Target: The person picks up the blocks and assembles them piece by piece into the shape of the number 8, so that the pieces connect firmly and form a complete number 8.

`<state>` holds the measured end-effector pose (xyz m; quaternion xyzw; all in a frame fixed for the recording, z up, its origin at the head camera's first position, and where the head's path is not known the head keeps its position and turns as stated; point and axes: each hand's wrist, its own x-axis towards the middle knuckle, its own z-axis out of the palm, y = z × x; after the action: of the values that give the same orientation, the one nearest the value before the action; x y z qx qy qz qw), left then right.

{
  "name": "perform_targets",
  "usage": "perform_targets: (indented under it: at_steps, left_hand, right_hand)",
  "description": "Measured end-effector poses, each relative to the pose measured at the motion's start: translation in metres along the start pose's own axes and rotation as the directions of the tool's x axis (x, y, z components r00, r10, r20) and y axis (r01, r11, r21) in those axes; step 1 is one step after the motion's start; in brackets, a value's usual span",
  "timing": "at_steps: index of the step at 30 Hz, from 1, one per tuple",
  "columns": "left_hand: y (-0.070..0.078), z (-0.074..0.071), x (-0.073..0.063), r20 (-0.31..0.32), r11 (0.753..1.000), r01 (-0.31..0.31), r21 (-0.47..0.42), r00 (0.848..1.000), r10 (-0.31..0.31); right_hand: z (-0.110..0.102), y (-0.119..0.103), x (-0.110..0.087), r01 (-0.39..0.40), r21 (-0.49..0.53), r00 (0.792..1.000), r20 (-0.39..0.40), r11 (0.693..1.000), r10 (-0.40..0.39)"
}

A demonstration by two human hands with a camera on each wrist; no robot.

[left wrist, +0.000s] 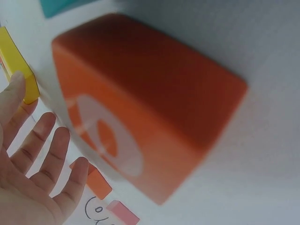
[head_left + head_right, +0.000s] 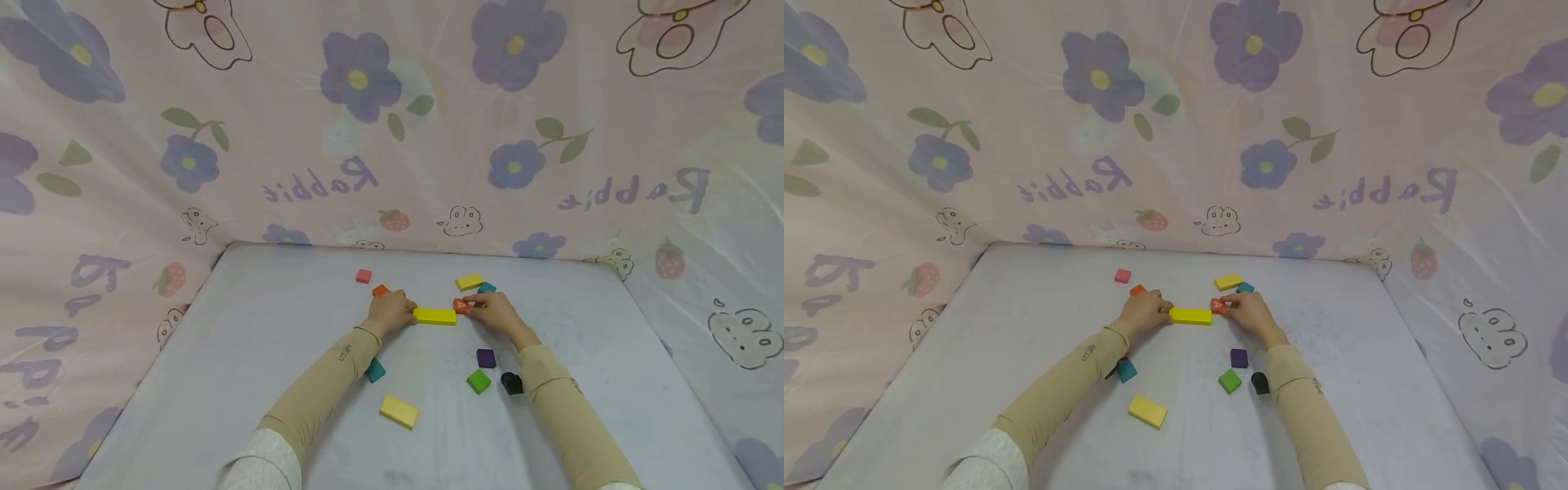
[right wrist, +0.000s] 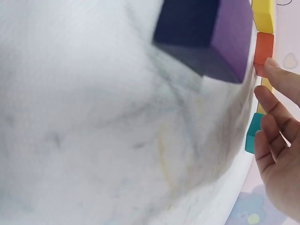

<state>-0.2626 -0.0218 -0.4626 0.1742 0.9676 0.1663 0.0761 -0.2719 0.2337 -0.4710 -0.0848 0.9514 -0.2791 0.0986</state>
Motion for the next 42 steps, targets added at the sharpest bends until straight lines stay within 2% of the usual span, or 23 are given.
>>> perform_targets:
  at_steps: [12,16,23,28,37,42]
  left_hand:
    - [-0.001,0.003,0.003,0.004,0.999,0.032,-0.024,0.999,-0.032]
    - [-0.001,0.004,0.003,0.002,0.999,0.030,-0.021,1.000,-0.030]
    - [-0.001,0.004,0.002,0.000,0.999,0.026,-0.020,1.000,-0.026]
    - [0.000,0.004,0.002,0.001,1.000,0.021,-0.015,1.000,-0.021]
    - [0.000,0.004,0.002,-0.003,0.999,0.030,-0.027,1.000,-0.030]
    - [-0.001,0.006,0.003,-0.006,0.999,0.029,-0.020,1.000,-0.029]
  right_hand:
    - [0.000,0.001,-0.001,0.053,-0.023,0.999,-0.003,0.998,-0.053]
    - [0.000,0.000,-0.002,0.059,-0.035,0.998,-0.005,0.998,-0.059]
    - [0.003,0.003,-0.003,0.124,-0.038,0.991,-0.040,0.991,-0.126]
    - [0.002,0.004,-0.005,0.135,-0.029,0.990,-0.047,0.990,-0.136]
    - [-0.008,0.004,-0.022,0.157,-0.027,0.987,-0.007,0.987,-0.158]
    - [-0.009,0.008,-0.037,0.140,-0.010,0.990,0.036,0.990,-0.139]
